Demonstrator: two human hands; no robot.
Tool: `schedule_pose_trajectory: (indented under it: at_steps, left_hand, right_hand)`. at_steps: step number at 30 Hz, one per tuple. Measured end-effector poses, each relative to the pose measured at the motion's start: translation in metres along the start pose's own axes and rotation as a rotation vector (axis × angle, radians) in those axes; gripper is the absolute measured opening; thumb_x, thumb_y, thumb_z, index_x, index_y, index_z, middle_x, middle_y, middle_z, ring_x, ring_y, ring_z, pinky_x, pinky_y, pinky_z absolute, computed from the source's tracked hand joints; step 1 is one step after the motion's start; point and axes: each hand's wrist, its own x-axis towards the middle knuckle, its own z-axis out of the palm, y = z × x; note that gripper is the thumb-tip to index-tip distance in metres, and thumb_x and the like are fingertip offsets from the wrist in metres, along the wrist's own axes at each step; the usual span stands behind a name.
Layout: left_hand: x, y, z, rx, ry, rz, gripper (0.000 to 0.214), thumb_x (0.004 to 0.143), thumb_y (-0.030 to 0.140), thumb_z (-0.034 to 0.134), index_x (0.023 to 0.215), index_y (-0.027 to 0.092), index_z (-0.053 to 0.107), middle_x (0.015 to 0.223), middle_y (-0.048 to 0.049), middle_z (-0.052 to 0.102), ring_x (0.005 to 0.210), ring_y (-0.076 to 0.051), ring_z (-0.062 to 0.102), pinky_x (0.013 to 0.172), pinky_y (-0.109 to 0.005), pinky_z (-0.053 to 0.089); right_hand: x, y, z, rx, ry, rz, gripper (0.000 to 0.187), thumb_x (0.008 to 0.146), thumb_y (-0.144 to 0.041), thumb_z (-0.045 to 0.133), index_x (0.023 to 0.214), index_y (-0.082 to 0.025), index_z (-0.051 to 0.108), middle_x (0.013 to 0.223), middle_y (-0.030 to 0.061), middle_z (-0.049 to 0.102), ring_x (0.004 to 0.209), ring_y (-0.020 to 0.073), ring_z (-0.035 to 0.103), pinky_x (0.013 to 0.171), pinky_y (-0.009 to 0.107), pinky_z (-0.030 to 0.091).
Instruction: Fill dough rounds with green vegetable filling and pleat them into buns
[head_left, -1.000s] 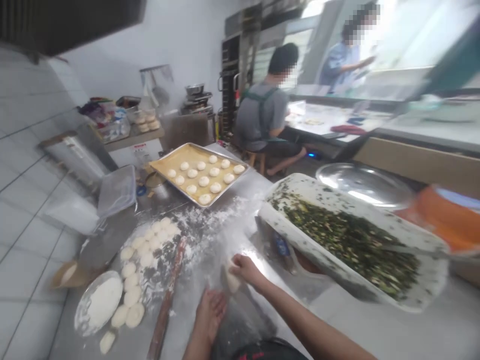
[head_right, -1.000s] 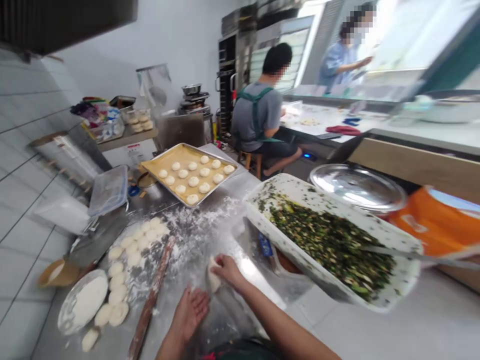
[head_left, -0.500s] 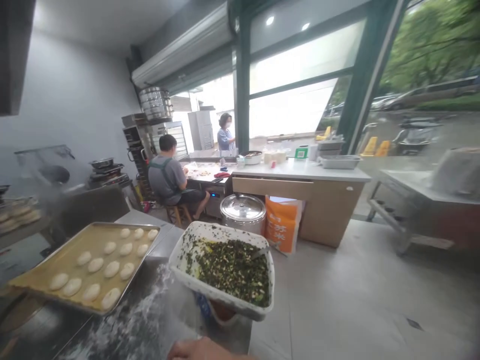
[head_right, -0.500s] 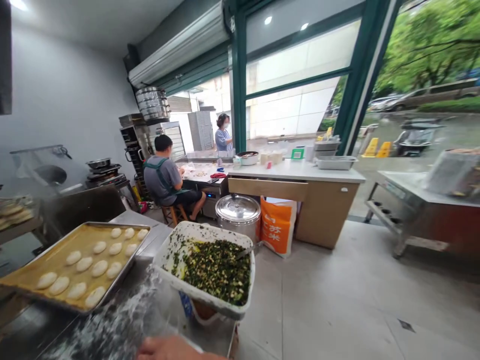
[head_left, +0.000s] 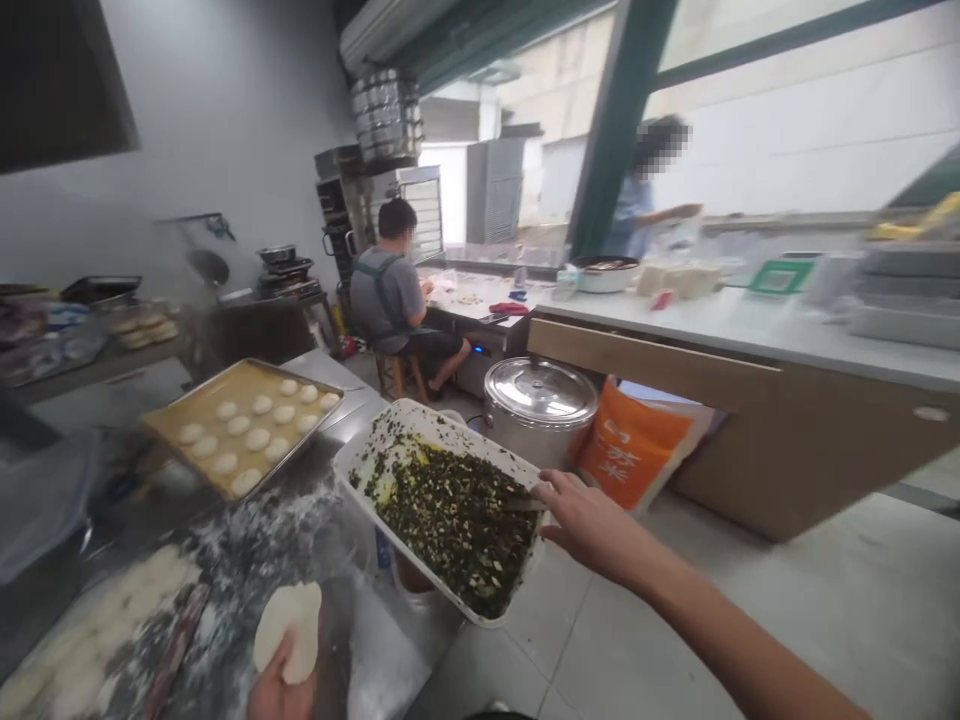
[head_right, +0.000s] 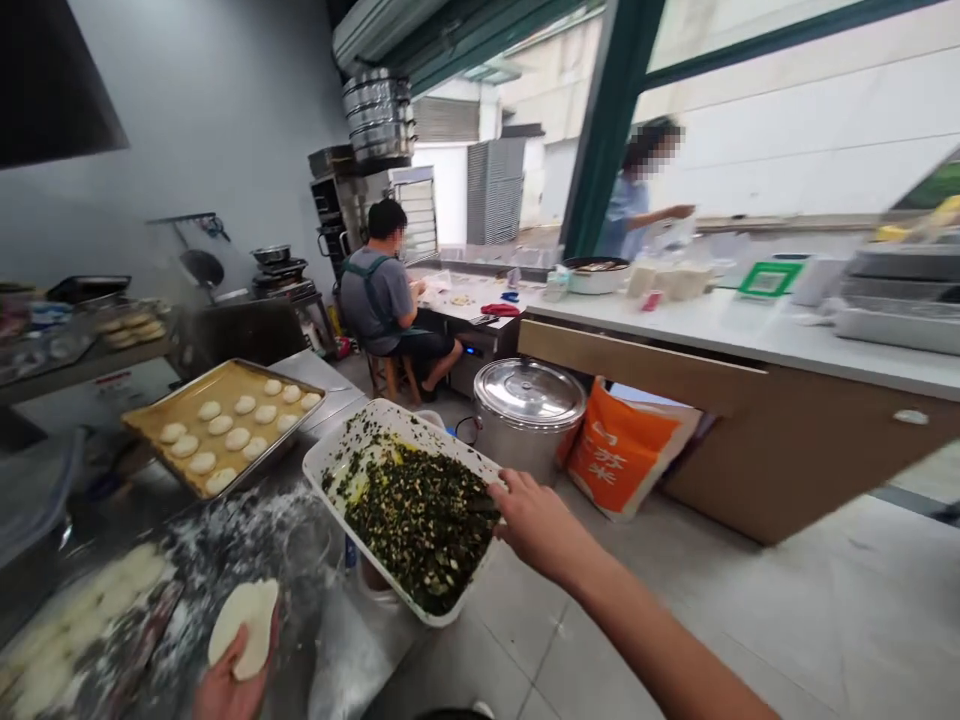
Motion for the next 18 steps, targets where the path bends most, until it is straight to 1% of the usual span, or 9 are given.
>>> schedule_pose_trajectory:
  at_steps: [1, 3, 5, 8, 10, 13, 15, 18]
  left_hand:
    - [-0.004, 0.001, 0.000, -0.072, -0.033, 0.075, 0.046, 0.082, 0.038, 0.037, 0.128, 0.039, 0.026, 0.110, 0.0043, 0.057, 0.103, -0.018, 0.051, 0.093, -0.031, 0.039]
    - [-0.010, 0.007, 0.002, -0.197, -0.201, 0.162, 0.041, 0.084, 0.037, 0.032, 0.125, 0.035, 0.033, 0.117, 0.0029, 0.053, 0.109, -0.017, 0.045, 0.096, -0.032, 0.034]
    - [-0.015, 0.012, 0.004, -0.265, -0.343, 0.179, 0.038, 0.086, 0.034, 0.028, 0.122, 0.033, 0.039, 0.119, 0.0020, 0.051, 0.112, -0.015, 0.042, 0.097, -0.031, 0.031]
    - [-0.016, 0.017, 0.010, -0.292, -0.459, 0.169, 0.038, 0.088, 0.033, 0.023, 0.120, 0.028, 0.043, 0.119, -0.0012, 0.050, 0.113, -0.014, 0.039, 0.097, -0.029, 0.029]
    - [-0.014, 0.018, 0.018, -0.287, -0.487, 0.136, 0.039, 0.088, 0.033, 0.022, 0.120, 0.026, 0.044, 0.118, -0.0034, 0.050, 0.114, -0.015, 0.038, 0.097, -0.030, 0.028]
    - [-0.012, 0.019, 0.033, -0.264, -0.468, 0.082, 0.039, 0.087, 0.033, 0.024, 0.121, 0.024, 0.042, 0.120, -0.0052, 0.048, 0.115, -0.016, 0.036, 0.097, -0.031, 0.028]
    - [-0.011, 0.022, 0.042, -0.238, -0.446, 0.027, 0.039, 0.087, 0.032, 0.026, 0.122, 0.023, 0.041, 0.120, -0.0059, 0.048, 0.115, -0.017, 0.036, 0.097, -0.032, 0.027]
    - [-0.012, 0.028, 0.053, -0.194, -0.425, -0.047, 0.038, 0.087, 0.029, 0.028, 0.123, 0.024, 0.040, 0.117, -0.0062, 0.050, 0.112, -0.018, 0.039, 0.098, -0.037, 0.025]
  right_hand:
    - [0.001, 0.007, 0.006, -0.013, -0.032, -0.029, 0.032, 0.065, -0.014, 0.055, 0.097, -0.020, 0.053, 0.107, 0.0113, 0.049, 0.095, 0.0251, 0.048, 0.075, 0.037, 0.043]
    - [0.004, 0.014, 0.015, -0.017, -0.085, -0.092, 0.035, 0.064, -0.005, 0.047, 0.095, -0.020, 0.053, 0.099, 0.0100, 0.052, 0.089, 0.0217, 0.052, 0.072, 0.033, 0.044]
    - [0.011, 0.015, 0.018, -0.035, -0.122, -0.132, 0.039, 0.061, 0.002, 0.039, 0.089, -0.019, 0.055, 0.089, 0.0090, 0.055, 0.083, 0.0190, 0.054, 0.069, 0.030, 0.045]
    - [0.029, 0.006, 0.018, -0.072, -0.144, -0.130, 0.032, 0.063, 0.003, 0.037, 0.078, -0.018, 0.057, 0.080, 0.0096, 0.057, 0.077, 0.0187, 0.056, 0.065, 0.029, 0.045]
    - [0.045, -0.002, 0.019, -0.042, -0.135, -0.073, 0.024, 0.068, -0.003, 0.040, 0.071, -0.017, 0.058, 0.074, 0.0100, 0.058, 0.074, 0.0194, 0.057, 0.065, 0.031, 0.045]
    - [0.068, -0.012, 0.022, 0.016, -0.130, 0.024, 0.017, 0.073, -0.013, 0.045, 0.063, -0.016, 0.059, 0.062, 0.0093, 0.059, 0.070, 0.0207, 0.059, 0.066, 0.034, 0.045]
    - [0.078, -0.013, 0.024, 0.024, -0.134, 0.054, 0.016, 0.073, -0.017, 0.049, 0.060, -0.016, 0.059, 0.059, 0.0093, 0.059, 0.070, 0.0219, 0.059, 0.067, 0.035, 0.044]
    - [0.085, -0.011, 0.025, 0.051, -0.126, 0.097, 0.013, 0.068, -0.017, 0.053, 0.057, -0.015, 0.059, 0.060, 0.0089, 0.060, 0.070, 0.0220, 0.059, 0.068, 0.034, 0.043]
